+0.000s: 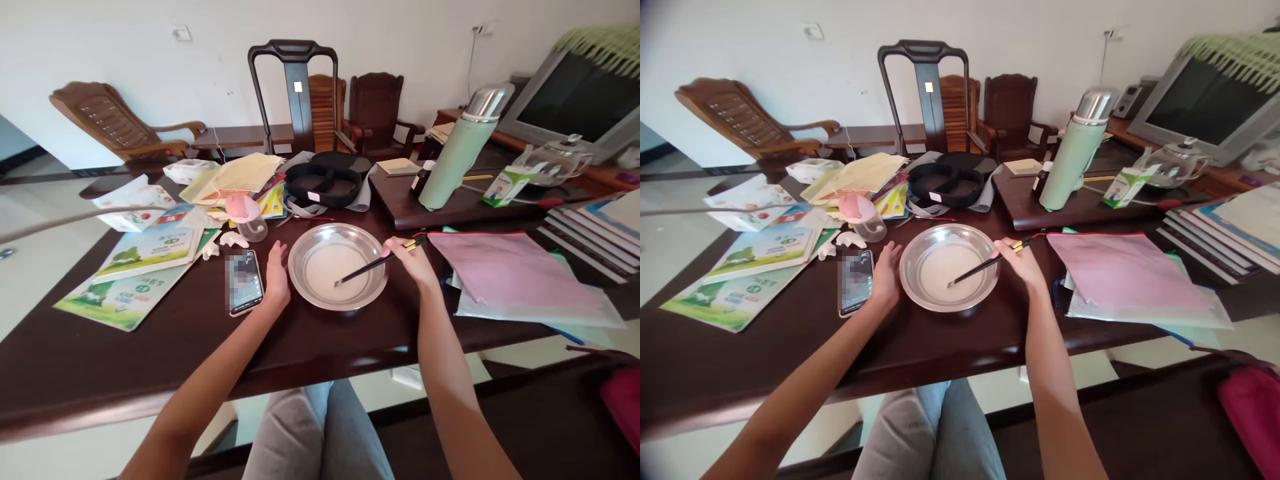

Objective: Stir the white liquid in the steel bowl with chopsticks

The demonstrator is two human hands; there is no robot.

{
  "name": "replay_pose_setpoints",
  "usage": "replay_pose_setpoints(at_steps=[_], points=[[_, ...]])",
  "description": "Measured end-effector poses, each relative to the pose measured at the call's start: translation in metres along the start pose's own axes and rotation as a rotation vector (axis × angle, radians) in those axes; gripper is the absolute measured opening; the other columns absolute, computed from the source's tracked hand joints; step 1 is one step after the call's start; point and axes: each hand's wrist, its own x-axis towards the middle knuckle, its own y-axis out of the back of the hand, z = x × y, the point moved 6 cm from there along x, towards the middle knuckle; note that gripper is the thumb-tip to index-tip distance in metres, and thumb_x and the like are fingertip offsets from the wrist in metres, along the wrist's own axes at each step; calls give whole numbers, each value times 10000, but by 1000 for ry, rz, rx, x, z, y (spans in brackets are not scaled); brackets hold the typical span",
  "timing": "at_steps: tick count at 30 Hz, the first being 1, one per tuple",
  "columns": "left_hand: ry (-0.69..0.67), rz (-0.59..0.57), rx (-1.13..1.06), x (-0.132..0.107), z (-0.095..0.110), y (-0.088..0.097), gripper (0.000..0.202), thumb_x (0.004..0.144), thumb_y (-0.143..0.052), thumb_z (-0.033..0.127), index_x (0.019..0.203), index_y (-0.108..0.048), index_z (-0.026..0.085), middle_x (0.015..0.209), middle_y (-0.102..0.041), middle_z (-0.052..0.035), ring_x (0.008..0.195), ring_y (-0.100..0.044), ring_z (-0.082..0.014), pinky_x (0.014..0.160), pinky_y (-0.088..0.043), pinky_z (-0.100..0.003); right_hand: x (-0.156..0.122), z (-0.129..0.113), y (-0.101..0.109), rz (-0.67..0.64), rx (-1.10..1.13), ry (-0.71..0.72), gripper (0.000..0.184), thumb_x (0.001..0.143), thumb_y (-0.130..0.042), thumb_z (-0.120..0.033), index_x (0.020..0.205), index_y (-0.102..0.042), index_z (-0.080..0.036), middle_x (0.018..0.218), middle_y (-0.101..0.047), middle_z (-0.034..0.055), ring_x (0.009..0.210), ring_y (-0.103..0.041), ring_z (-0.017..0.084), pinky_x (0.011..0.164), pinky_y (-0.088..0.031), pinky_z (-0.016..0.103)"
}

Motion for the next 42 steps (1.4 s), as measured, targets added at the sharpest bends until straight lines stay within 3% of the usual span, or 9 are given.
replay_pose_setpoints(at_steps=[3,8,12,15,19,25,31,37,42], points=[[104,-97,-143,12,-9,-9,415,1064,-592,497,1315,-757,211,1515,-759,-147,1514,-656,-320,1248,-539,-431,1,-2,-5,-31,-31,4,584,864,-754,-830,670,-765,-279,815,-808,42,876,-747,269,906,-570,408],[146,-288,-202,17,-22,-16,474,908,-718,565,1178,-813,187,1291,-854,-145,1388,-730,-399,1196,-570,-531,-4,-1,21,201,13,22,588,933,-724,-760,592,-709,-281,737,-731,35,800,-705,254,914,-571,423],[186,-299,-194,19,-30,-17,353,828,-815,557,878,-774,210,925,-856,-79,1198,-802,-380,1109,-614,-488,-3,-4,3,3,5,18,600,880,-762,-819,624,-745,-276,759,-763,45,804,-727,259,892,-585,423],[195,-298,-192,19,-32,-18,364,781,-871,553,775,-705,229,755,-788,-30,1079,-826,-353,1051,-638,-458,-1,-7,0,8,-31,19,615,854,-760,-865,641,-752,-288,835,-819,51,881,-768,283,944,-603,440],[188,-300,-215,17,-30,-19,353,759,-878,532,847,-733,223,783,-800,-17,1041,-828,-330,1016,-647,-441,-2,-7,15,161,41,41,661,890,-711,-873,570,-696,-295,683,-745,56,819,-753,290,917,-610,462],[146,-291,-215,15,-26,-22,293,770,-861,477,846,-735,224,863,-822,-35,1124,-810,-337,1037,-635,-433,-3,-8,-5,-23,59,11,640,833,-772,-883,606,-742,-286,740,-782,56,799,-768,278,900,-625,446],[123,-294,-239,16,-24,-23,281,713,-876,452,811,-746,224,899,-849,-32,1172,-806,-341,1060,-626,-420,-3,-4,14,169,53,14,644,881,-730,-862,599,-705,-284,682,-744,48,789,-771,285,903,-628,453],[121,-279,-261,15,-21,-24,222,719,-840,398,839,-791,218,880,-853,-34,1229,-796,-347,1106,-612,-428,-3,-6,-4,9,37,14,631,841,-766,-883,641,-751,-284,744,-794,53,822,-791,290,933,-626,453],[146,-276,-232,16,-22,-25,236,740,-846,420,822,-771,212,904,-852,-53,1231,-788,-343,1097,-609,-423,-4,-3,14,162,-7,1,635,867,-728,-888,649,-735,-292,737,-795,38,838,-780,287,969,-608,447]])
